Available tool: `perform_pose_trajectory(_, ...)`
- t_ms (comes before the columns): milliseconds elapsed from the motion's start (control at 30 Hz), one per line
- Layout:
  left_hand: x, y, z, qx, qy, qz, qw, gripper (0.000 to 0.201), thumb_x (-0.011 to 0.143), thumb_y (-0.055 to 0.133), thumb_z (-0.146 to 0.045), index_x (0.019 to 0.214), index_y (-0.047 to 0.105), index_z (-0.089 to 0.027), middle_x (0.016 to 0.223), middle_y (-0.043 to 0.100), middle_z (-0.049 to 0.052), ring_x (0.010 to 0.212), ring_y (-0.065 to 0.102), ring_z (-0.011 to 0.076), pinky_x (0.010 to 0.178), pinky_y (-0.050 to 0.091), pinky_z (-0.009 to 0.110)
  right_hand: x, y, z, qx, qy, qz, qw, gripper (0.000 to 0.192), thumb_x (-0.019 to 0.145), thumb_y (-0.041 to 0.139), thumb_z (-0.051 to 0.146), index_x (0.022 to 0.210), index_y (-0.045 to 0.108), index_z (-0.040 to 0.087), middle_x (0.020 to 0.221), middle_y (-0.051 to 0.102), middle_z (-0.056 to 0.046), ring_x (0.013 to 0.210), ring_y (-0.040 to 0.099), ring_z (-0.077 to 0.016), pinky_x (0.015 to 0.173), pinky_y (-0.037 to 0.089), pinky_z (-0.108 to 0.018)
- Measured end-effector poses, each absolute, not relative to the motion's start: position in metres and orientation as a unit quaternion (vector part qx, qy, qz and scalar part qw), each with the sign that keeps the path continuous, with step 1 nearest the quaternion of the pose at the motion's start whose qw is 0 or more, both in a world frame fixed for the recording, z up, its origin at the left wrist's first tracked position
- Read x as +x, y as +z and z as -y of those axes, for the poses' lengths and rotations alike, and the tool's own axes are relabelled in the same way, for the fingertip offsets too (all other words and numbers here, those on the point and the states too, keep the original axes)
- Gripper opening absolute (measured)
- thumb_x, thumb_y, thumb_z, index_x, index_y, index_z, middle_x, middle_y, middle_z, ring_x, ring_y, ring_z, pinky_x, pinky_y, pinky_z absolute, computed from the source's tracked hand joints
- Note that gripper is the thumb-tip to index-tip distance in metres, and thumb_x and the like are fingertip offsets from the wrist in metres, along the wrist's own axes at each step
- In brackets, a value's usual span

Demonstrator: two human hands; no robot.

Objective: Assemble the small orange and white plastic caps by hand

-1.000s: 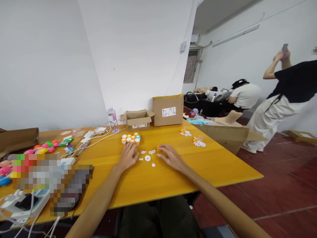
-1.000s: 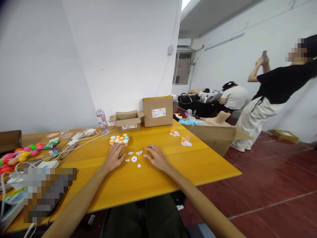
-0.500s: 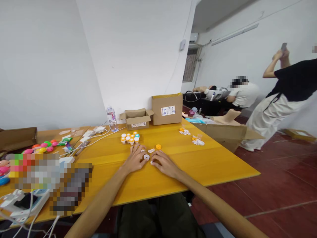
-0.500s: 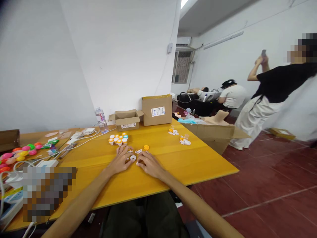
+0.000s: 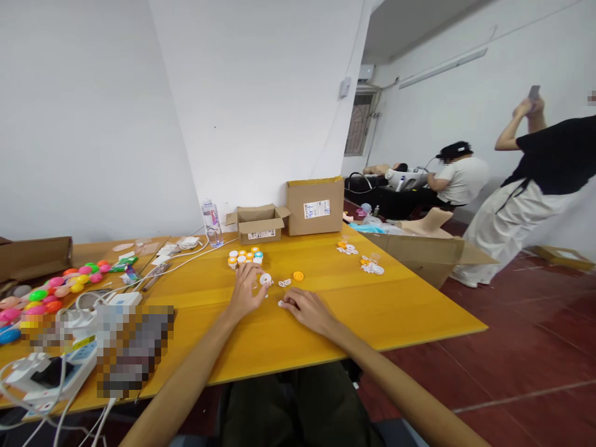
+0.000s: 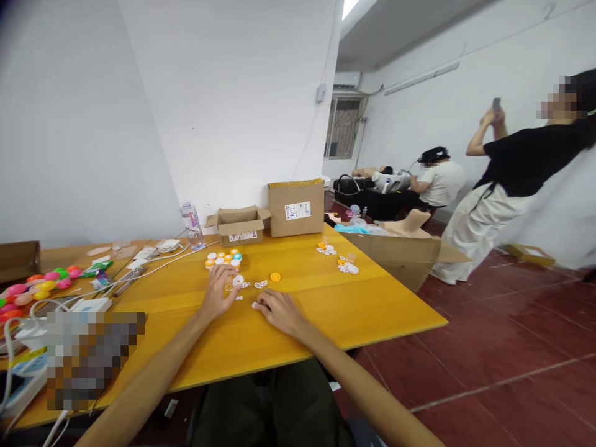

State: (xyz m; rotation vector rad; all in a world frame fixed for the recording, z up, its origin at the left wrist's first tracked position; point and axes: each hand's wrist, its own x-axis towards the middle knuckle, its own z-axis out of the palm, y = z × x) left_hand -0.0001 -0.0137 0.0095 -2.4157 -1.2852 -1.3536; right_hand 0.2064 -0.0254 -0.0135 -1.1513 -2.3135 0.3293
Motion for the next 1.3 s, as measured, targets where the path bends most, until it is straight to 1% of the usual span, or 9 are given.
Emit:
perform_pose_trajectory(167,0.001,0.007,0.019,-0.825,-0.395,0.400,-0.059,0.013,0.088,0.047,-0.029,0.095,0.055,-0.021,0.083,0.061,0.003,0.078,0.058,0.0179,0.074,0.047,0.031,0.191,-0.008,0.018,-0.437,0.104,0.858,0.250,0.009,0.091,0.056,0.025,0.092,0.063,0.021,0.100,0.068,-0.006,0.087,0.063,-0.0185,0.073,0.043,-0.027)
perform_pose_trajectory(300,0.000,0.004,0.021,-0.836,-0.367,0.401,-0.078,0.016,0.085,0.050,-0.031,0.097,0.055,-0.021,0.081,0.062,0.002,0.073,0.058,0.0171,0.069,0.048,0.029,0.190,-0.007,0.017,-0.434,0.105,0.856,0.261,0.013,0.090,0.057,0.027,0.101,0.062,0.022,0.105,0.067,-0.006,0.090,0.062,-0.0191,0.073,0.043,-0.028)
perform_pose_trajectory(433,0.000,0.002,0.020,-0.830,-0.365,0.411,-0.093,0.017,0.085,0.050,-0.030,0.099,0.055,-0.021,0.085,0.064,0.003,0.074,0.060,0.0176,0.069,0.049,0.030,0.189,-0.009,0.012,-0.420,0.099,0.865,0.256,0.006,0.088,0.058,0.022,0.090,0.063,0.021,0.099,0.067,-0.006,0.090,0.061,-0.0185,0.072,0.041,-0.027)
perform_pose_trajectory(500,0.001,0.002,0.021,-0.829,-0.357,0.418,-0.107,0.018,0.085,0.050,-0.030,0.100,0.054,-0.022,0.086,0.064,0.003,0.074,0.060,0.0174,0.069,0.049,0.030,0.189,-0.010,0.010,-0.429,0.103,0.861,0.255,0.007,0.088,0.057,0.021,0.085,0.063,0.021,0.094,0.066,-0.005,0.086,0.061,-0.0179,0.069,0.040,-0.026)
perform_pose_trajectory(633,0.000,0.001,0.021,-0.832,-0.329,0.426,-0.134,0.020,0.086,0.050,-0.030,0.104,0.053,-0.022,0.085,0.065,0.002,0.066,0.060,0.0154,0.065,0.049,0.028,0.190,-0.012,0.008,-0.445,0.108,0.845,0.276,0.008,0.088,0.056,0.021,0.086,0.064,0.021,0.091,0.066,-0.004,0.080,0.060,-0.0166,0.067,0.039,-0.025)
perform_pose_trajectory(800,-0.004,-0.001,0.019,-0.840,-0.304,0.436,-0.107,0.020,0.086,0.050,-0.029,0.104,0.054,-0.023,0.080,0.065,0.001,0.066,0.060,0.0170,0.066,0.048,0.029,0.191,-0.013,0.010,-0.443,0.108,0.844,0.283,0.010,0.089,0.055,0.020,0.088,0.065,0.022,0.090,0.067,-0.003,0.077,0.061,-0.0152,0.066,0.039,-0.024)
perform_pose_trajectory(1000,-0.011,-0.001,0.016,-0.851,-0.297,0.431,-0.048,0.019,0.087,0.048,-0.028,0.104,0.054,-0.023,0.085,0.064,0.003,0.070,0.061,0.0179,0.071,0.049,0.030,0.189,-0.014,0.011,-0.451,0.105,0.839,0.286,0.009,0.088,0.056,0.017,0.088,0.064,0.022,0.091,0.067,-0.003,0.081,0.062,-0.0156,0.069,0.041,-0.025)
perform_pose_trajectory(1133,-0.014,-0.004,0.013,-0.857,-0.272,0.437,0.006,0.019,0.088,0.045,-0.029,0.105,0.053,-0.023,0.084,0.063,0.004,0.069,0.061,0.0194,0.068,0.047,0.031,0.189,-0.016,0.011,-0.451,0.095,0.842,0.280,0.011,0.089,0.055,0.017,0.090,0.064,0.021,0.096,0.067,-0.004,0.084,0.063,-0.0165,0.072,0.043,-0.026)
perform_pose_trajectory(1300,-0.016,-0.010,0.008,-0.851,-0.258,0.453,0.065,0.019,0.088,0.048,-0.030,0.105,0.053,-0.023,0.088,0.064,0.007,0.075,0.063,0.0217,0.068,0.046,0.031,0.190,-0.016,0.010,-0.435,0.093,0.851,0.280,0.012,0.091,0.054,0.021,0.091,0.066,0.022,0.095,0.067,-0.005,0.087,0.063,-0.0171,0.075,0.046,-0.027)
